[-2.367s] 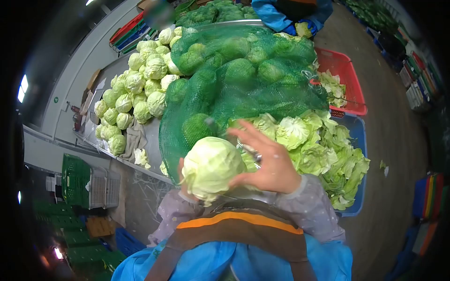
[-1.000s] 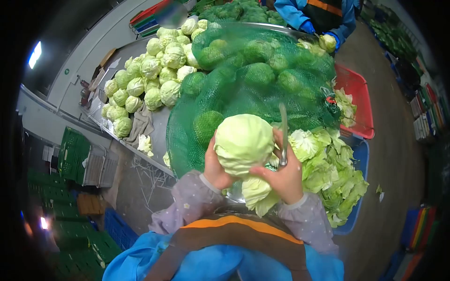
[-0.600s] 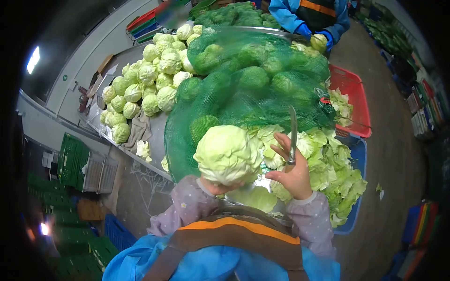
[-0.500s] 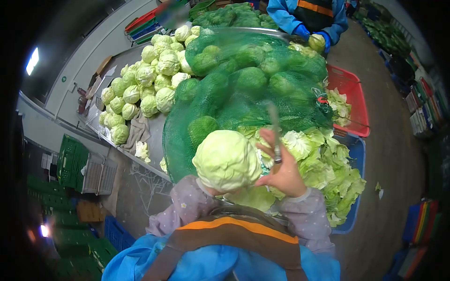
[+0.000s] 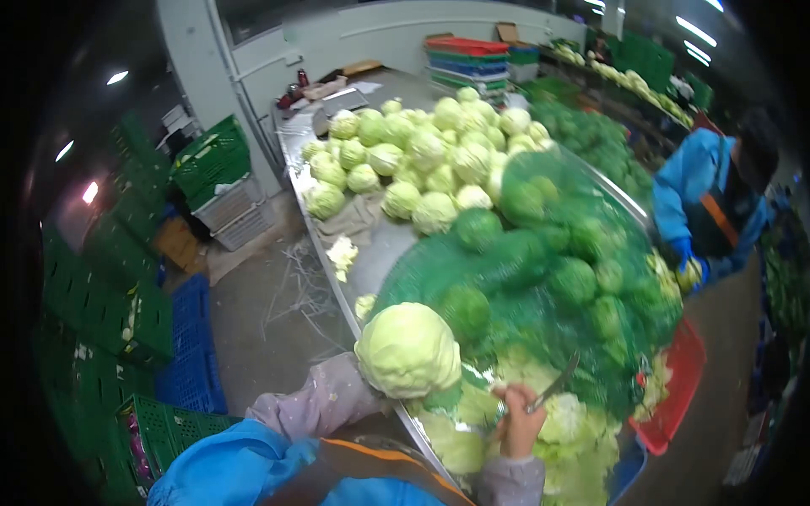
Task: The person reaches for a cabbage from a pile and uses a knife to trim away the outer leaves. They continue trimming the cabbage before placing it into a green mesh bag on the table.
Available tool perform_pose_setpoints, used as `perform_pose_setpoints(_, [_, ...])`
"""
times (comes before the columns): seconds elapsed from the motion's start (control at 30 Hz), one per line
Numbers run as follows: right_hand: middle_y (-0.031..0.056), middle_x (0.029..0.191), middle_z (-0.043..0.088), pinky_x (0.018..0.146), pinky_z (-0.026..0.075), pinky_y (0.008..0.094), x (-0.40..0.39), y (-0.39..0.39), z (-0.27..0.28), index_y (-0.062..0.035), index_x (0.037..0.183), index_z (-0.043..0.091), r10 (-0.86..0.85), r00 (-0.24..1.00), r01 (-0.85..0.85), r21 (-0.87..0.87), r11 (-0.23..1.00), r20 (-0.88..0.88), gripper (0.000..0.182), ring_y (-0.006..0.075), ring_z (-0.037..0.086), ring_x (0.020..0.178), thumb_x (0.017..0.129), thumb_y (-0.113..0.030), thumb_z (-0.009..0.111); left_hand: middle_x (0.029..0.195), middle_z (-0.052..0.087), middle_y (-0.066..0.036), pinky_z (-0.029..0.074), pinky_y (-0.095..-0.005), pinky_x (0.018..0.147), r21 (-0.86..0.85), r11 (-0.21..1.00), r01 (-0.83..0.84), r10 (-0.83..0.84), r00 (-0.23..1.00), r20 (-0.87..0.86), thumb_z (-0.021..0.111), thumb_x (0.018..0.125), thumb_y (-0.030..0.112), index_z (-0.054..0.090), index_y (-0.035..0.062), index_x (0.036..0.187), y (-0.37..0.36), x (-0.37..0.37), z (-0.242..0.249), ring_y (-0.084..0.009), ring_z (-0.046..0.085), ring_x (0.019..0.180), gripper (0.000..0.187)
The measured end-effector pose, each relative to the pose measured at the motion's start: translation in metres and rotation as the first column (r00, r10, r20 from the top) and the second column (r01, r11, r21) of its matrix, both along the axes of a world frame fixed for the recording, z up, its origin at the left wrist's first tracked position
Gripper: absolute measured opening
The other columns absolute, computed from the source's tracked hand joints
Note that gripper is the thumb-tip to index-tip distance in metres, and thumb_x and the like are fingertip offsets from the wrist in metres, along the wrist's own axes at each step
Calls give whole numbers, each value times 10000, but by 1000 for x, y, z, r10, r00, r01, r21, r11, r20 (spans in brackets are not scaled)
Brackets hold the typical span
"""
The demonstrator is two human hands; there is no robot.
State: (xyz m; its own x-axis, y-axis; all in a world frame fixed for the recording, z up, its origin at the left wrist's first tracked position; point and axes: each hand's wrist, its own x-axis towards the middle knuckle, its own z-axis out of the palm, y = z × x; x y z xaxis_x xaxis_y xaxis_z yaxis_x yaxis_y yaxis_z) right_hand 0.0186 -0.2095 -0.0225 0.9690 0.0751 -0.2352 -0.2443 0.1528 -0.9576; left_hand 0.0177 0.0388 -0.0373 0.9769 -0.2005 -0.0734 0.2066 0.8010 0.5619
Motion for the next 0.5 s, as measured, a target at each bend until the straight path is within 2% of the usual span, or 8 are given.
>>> perform_pose_setpoints(0.07, [141,828,675,379,379,210,-8,8,-11,4,996,574,112,990,-109,34,993,-87,247,185,673,659,831,-169,638,1253,507,-137,415,-479,949,-70,984,-166,169,985,26,435,904,384,495,96,1245,42,5,6,-301,477,1167,450])
perform_pose_setpoints(0.13, [144,775,665,487,474,248,-12,27,-16,51,965,595,100,985,-93,56,994,-138,195,173,619,573,821,-79,622,1249,521,-126,427,-493,922,-159,939,-304,314,948,44,407,889,441,508,112,1245,90,8,12,-308,489,1151,495])
perform_pose_setpoints(0.17, [169,780,657,577,513,295,-7,29,-28,63,952,592,123,982,-118,47,992,-145,187,219,643,627,819,-64,628,1258,528,-109,430,-494,906,-84,947,-311,302,948,-105,391,872,486,504,127,1261,131,11,27,-303,495,1143,541])
perform_pose_setpoints(0.2, [169,780,657,577,513,295,-2,32,-34,63,952,592,125,984,-120,46,992,-128,187,219,643,627,819,-64,628,1268,535,-91,434,-494,889,-179,914,-365,302,904,-303,375,854,530,500,143,1278,159,9,38,-299,502,1136,587])
perform_pose_setpoints(0.27, [160,798,667,362,391,236,8,43,-43,9,996,570,115,987,-123,-74,990,-109,188,206,647,560,860,-117,601,1283,528,-90,425,-516,900,-119,908,-402,377,907,-191,346,847,566,496,136,1282,230,45,25,-331,507,1128,630])
perform_pose_setpoints(0.33, [152,781,662,338,371,234,16,52,-53,4,993,566,19,992,-43,-189,981,-127,178,190,622,504,873,-126,592,1272,535,-97,419,-513,922,-80,905,-419,400,899,-181,344,854,580,496,138,1287,301,85,10,-324,519,1118,637])
perform_pose_setpoints(0.4, [138,787,661,447,460,274,19,60,-60,0,988,581,-88,971,30,-254,967,-220,202,233,644,592,808,-82,622,1312,506,-92,402,-540,944,-81,899,-429,419,900,-116,348,798,735,448,184,1334,370,132,-3,-320,490,1175,775])
perform_pose_setpoints(0.5, [54,699,603,455,422,261,6,94,-49,-78,928,615,-209,941,126,-297,947,-266,113,156,555,533,845,-149,643,1305,514,-90,405,-538,934,138,832,-538,555,817,-158,371,789,753,441,177,1340,440,184,16,-313,516,1141,800])
